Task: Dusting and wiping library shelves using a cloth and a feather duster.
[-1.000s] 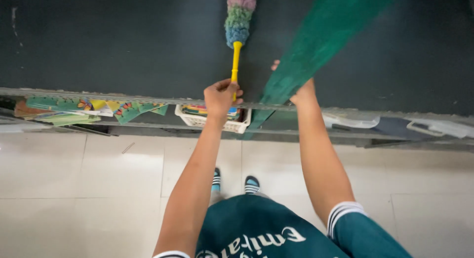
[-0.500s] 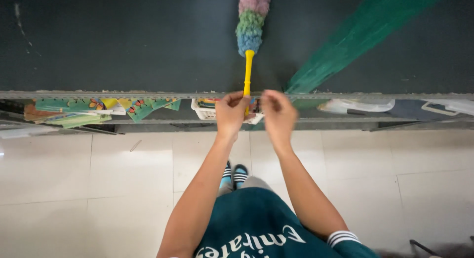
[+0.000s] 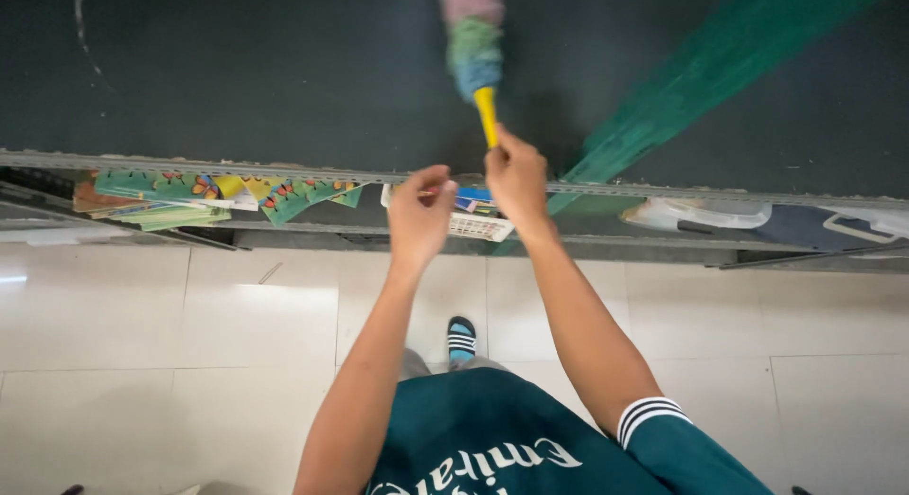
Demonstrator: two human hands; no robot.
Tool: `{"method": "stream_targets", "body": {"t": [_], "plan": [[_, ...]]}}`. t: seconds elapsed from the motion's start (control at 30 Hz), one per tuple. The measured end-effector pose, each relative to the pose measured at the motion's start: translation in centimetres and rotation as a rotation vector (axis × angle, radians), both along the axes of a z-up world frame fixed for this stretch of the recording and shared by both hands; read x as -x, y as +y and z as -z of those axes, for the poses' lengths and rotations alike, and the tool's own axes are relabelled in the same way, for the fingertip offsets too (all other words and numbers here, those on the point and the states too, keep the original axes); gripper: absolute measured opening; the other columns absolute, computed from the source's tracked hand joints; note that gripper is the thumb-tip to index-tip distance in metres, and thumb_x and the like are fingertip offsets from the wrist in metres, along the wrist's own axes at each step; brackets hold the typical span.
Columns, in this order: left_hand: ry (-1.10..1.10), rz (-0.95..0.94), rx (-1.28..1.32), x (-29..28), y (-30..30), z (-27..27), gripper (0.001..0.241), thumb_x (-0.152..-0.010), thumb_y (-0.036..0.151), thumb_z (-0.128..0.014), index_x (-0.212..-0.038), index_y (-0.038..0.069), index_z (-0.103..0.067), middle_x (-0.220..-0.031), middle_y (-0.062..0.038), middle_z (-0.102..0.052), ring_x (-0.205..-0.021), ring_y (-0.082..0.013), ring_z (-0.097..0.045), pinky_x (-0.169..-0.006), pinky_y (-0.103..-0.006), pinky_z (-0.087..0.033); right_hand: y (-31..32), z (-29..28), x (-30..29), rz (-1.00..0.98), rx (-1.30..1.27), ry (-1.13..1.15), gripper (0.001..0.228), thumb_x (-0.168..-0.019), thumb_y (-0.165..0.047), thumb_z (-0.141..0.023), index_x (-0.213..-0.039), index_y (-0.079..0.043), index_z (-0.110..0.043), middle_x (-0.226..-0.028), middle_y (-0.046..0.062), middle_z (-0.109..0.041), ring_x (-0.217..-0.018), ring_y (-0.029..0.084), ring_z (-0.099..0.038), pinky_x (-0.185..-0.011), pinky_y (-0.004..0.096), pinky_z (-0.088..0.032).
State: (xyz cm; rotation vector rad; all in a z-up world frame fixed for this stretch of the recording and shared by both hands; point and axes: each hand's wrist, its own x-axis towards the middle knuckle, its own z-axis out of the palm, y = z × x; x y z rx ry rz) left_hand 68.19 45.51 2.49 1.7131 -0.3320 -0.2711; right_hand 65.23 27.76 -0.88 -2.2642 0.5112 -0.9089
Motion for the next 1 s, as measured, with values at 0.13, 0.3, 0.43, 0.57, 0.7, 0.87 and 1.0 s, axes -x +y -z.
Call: {"method": "stream_targets", "body": {"t": [0.13, 0.3, 0.43, 0.57, 0.7, 0.87, 1.0], "plan": [[-0.099, -0.045, 0.010, -2.3, 3.7, -0.2, 0.028, -0.095, 0.014, -0.071, -0.120, 0.003, -0.072, -0.106, -0.008, -0.076, -0.095, -0.0120, -0.074, -0.084, -0.0270, -0.059, 6.5, -4.3, 3.1, -0.195, -0.156, 0.169, 0.038, -0.096, -0.006, -0.063, -0.134, -0.003, -0.065, -0.091, 0.024, -0.073, -0.077, 0.030, -0.074, -0.069, 0.038, -0.056], [-0.082, -0.161, -0.079, -4.3, 7.5, 0.0, 0.026, -0.092, 0.012, -0.074, -0.117, 0.002, -0.075, -0.098, -0.009, -0.077, -0.082, -0.0158, -0.066, -0.077, -0.0279, -0.055, 7.6, -3.0, 9.8, -0.065, -0.270, 0.365, 0.044, -0.093, -0.009, -0.065, -0.137, -0.012, -0.064, -0.096, 0.016, -0.077, -0.072, 0.013, -0.070, -0.064, 0.032, -0.056], [-0.051, -0.086, -0.019, -5.7, 9.2, 0.8, 0.026, -0.093, 0.013, -0.072, -0.117, 0.002, -0.073, -0.102, -0.007, -0.077, -0.086, -0.0123, -0.072, -0.079, -0.0269, -0.056, 4.5, -4.0, 8.4, 0.161, -0.249, 0.484, 0.044, -0.097, -0.010, -0.064, -0.141, -0.015, -0.066, -0.084, 0.023, -0.073, -0.067, 0.019, -0.063, -0.065, 0.034, -0.052], [-0.036, -0.041, 0.015, -7.1, 11.3, 0.3, 0.028, -0.093, 0.012, -0.071, -0.120, 0.002, -0.072, -0.106, -0.009, -0.077, -0.090, -0.0151, -0.073, -0.082, -0.0286, -0.057, 1.8, -2.9, 1.6, 0.108, -0.078, 0.221, 0.036, -0.098, -0.011, -0.062, -0.134, -0.009, -0.069, -0.089, 0.021, -0.071, -0.072, 0.025, -0.068, -0.068, 0.036, -0.051], [-0.059, -0.028, 0.022, -8.6, 14.0, -0.5, 0.029, -0.092, 0.012, -0.071, -0.119, 0.002, -0.071, -0.111, -0.011, -0.075, -0.095, -0.0168, -0.075, -0.082, -0.0307, -0.057, 3.8, -4.5, -7.3, 0.064, 0.019, 0.226, 0.030, -0.096, -0.012, -0.060, -0.123, -0.006, -0.073, -0.083, 0.024, -0.070, -0.072, 0.033, -0.071, -0.064, 0.042, -0.052], [-0.055, -0.064, -0.029, -10.7, 16.9, -0.4, 0.028, -0.091, 0.012, -0.072, -0.118, 0.004, -0.073, -0.111, -0.009, -0.076, -0.090, -0.0174, -0.074, -0.079, -0.0299, -0.056, 12.3, -3.6, -10.2, -0.127, 0.022, 0.223, 0.021, -0.097, -0.010, -0.063, -0.113, -0.002, -0.075, -0.082, 0.021, -0.072, -0.066, 0.029, -0.071, -0.058, 0.040, -0.053], [-0.061, -0.075, -0.031, -11.8, 18.1, -0.3, 0.025, -0.093, 0.011, -0.072, -0.117, 0.003, -0.073, -0.105, -0.008, -0.077, -0.087, -0.0158, -0.073, -0.077, -0.0288, -0.056, 19.4, -6.9, -5.2, -0.228, -0.218, 0.327, 0.034, -0.099, -0.008, -0.064, -0.132, -0.006, -0.069, -0.070, 0.018, -0.063, -0.056, 0.022, -0.054, -0.054, 0.036, -0.045]]}}
